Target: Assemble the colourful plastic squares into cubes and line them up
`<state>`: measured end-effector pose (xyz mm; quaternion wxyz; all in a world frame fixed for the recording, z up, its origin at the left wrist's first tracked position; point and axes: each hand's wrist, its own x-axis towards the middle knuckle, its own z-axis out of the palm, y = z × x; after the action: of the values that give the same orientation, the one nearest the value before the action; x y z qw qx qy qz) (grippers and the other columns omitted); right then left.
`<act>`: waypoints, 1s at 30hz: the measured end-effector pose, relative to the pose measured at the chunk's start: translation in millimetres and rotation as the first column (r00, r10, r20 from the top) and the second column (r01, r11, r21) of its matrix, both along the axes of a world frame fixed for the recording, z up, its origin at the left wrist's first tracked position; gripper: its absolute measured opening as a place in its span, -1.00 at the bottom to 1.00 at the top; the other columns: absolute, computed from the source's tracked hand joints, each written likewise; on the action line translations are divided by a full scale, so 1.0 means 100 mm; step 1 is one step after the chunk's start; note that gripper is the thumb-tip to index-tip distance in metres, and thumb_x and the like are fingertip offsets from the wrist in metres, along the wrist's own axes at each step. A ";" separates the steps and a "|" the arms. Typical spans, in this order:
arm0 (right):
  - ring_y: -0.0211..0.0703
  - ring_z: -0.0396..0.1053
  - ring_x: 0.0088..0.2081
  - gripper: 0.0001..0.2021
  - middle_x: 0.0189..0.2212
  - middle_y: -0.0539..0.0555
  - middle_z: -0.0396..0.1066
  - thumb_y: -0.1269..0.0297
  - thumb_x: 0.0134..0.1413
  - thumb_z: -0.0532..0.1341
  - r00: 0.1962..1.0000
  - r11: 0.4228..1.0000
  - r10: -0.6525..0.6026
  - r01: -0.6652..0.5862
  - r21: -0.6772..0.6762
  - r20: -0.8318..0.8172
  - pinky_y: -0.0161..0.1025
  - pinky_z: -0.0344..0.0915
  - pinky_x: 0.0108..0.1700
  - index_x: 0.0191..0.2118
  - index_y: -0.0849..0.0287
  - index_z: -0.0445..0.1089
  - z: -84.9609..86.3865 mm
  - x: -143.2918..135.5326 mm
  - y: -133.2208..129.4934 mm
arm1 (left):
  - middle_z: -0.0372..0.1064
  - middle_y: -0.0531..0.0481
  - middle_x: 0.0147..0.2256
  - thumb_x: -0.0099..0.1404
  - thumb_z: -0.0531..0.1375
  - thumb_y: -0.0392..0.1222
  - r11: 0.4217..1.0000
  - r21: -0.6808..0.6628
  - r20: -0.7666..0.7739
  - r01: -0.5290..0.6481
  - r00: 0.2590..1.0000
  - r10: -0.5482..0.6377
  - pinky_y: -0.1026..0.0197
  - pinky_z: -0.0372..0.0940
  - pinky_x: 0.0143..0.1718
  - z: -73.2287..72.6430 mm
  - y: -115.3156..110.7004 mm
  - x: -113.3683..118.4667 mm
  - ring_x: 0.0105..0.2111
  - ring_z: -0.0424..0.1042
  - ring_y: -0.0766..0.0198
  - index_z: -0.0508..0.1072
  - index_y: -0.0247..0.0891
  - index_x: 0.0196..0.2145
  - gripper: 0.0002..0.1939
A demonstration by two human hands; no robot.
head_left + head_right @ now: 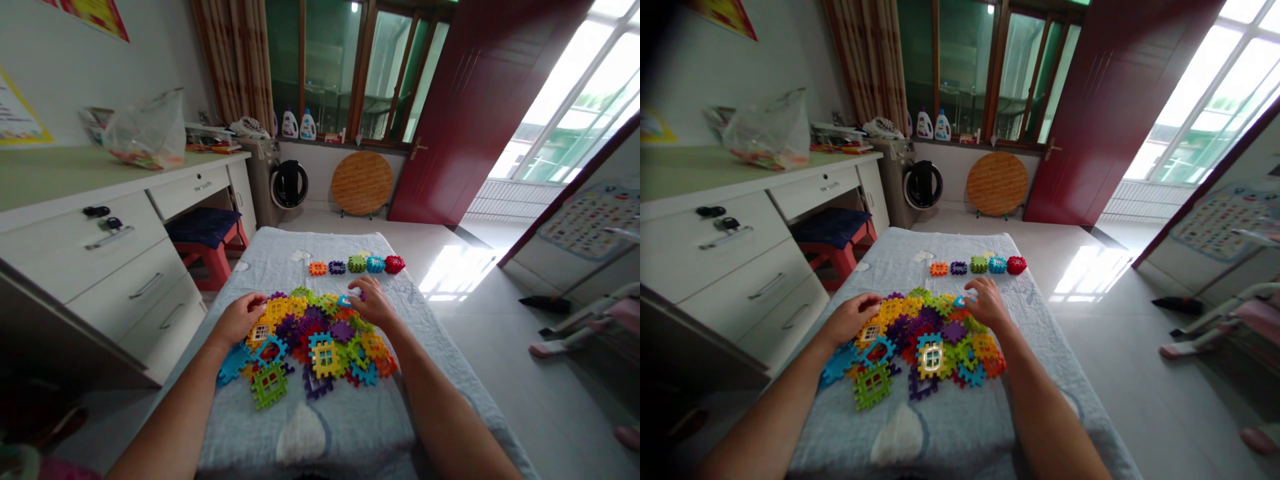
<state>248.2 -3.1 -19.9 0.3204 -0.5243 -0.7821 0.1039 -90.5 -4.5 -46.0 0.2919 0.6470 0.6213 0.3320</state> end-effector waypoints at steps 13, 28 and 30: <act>-0.02 0.22 -0.08 -0.60 -0.17 0.09 0.39 0.16 -0.03 0.29 0.961 0.979 0.179 -0.153 -0.131 0.212 -0.12 0.05 -0.06 -0.03 0.09 0.36 -0.06 -0.39 0.00 | 0.49 -0.04 -0.36 -0.03 0.18 0.04 0.998 -0.053 0.146 -0.030 0.989 0.037 0.16 0.32 -0.28 -0.04 0.03 0.02 -0.32 0.45 0.13 0.48 -0.29 -0.26 -0.57; -0.05 0.31 -0.05 -0.58 -0.11 0.11 0.39 0.36 -0.12 0.26 0.982 0.982 0.189 -0.190 -0.022 -0.026 -0.10 0.19 0.02 -0.04 0.13 0.34 -0.05 -0.21 0.14 | 0.48 -0.07 -0.28 -0.05 0.19 0.10 0.996 -0.081 0.121 -0.021 0.992 0.031 0.16 0.35 -0.24 0.02 0.10 0.05 -0.27 0.45 0.12 0.48 -0.27 -0.25 -0.53; -0.07 0.33 -0.06 -0.57 -0.10 0.10 0.40 0.40 -0.12 0.22 0.982 0.987 0.158 -0.161 -0.014 -0.102 -0.11 0.21 0.02 -0.03 0.12 0.33 -0.03 -0.12 0.17 | 0.49 -0.07 -0.29 -0.05 0.19 0.10 0.997 -0.076 0.111 -0.023 0.993 0.031 0.16 0.35 -0.23 0.03 0.10 0.05 -0.26 0.45 0.12 0.49 -0.27 -0.25 -0.53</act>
<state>235.8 13.6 -23.4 0.3442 -0.4576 -0.8033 0.1640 -85.3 6.0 -43.2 0.3458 0.6075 0.6246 0.3482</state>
